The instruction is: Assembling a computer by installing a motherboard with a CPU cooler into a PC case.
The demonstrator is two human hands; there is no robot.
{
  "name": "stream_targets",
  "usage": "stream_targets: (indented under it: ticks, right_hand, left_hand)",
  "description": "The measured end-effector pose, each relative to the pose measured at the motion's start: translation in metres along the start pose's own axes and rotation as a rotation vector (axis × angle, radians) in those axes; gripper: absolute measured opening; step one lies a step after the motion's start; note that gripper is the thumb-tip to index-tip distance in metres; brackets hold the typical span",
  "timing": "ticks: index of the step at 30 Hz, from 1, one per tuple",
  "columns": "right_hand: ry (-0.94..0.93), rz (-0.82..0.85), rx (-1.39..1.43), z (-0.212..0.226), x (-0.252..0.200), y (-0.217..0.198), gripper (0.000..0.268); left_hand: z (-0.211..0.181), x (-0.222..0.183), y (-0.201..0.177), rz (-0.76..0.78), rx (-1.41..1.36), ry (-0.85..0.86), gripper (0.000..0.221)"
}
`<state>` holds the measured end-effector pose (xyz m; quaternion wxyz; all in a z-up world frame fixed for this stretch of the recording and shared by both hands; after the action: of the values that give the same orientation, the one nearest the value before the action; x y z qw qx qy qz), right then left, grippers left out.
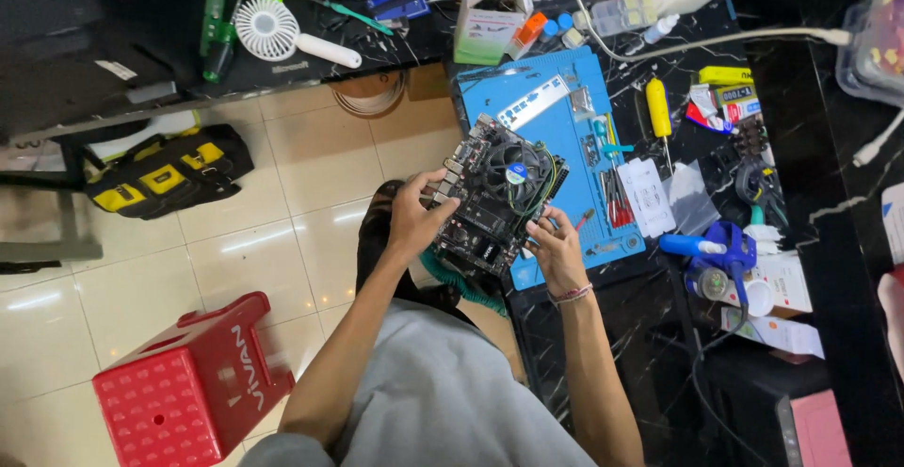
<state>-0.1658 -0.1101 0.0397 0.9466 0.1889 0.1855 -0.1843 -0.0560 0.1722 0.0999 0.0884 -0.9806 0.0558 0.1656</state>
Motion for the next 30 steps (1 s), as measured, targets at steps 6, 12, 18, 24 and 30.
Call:
stream_targets:
  ticks: [6,12,18,24,30]
  right_hand:
    - [-0.011,-0.016,0.02,-0.014,0.008,0.03,0.039]
    - [0.004,-0.008,-0.065,-0.012,0.051,0.111,0.034]
    - [-0.03,0.01,-0.057,-0.013,0.115,0.232,0.029]
    - [-0.06,0.06,-0.08,0.024,0.157,0.344,0.022]
    - [-0.105,0.071,-0.071,0.04,0.236,0.394,0.029]
  left_hand:
    - [-0.001,0.022,-0.029,-0.032,-0.077,-0.055,0.055]
    - [-0.012,0.072,-0.1,-0.041,-0.139,-0.092,0.054]
    - [-0.056,0.136,-0.202,-0.04,-0.123,-0.096,0.052]
    - [-0.083,0.201,-0.272,-0.055,-0.129,-0.04,0.049]
    - [-0.109,0.266,-0.315,-0.203,-0.172,-0.027,0.053]
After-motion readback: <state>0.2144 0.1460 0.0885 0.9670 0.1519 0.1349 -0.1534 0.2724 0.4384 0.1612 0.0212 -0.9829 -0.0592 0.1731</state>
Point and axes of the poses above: each hand's wrist, its own x-axis towards the middle knuckle, its own y-axis out of the palm, z = x × y, the point moved 9 cm from there along x, towards the middle knuckle, and after that the axes turned 5 degrees about -y, right-handed, at the moved point
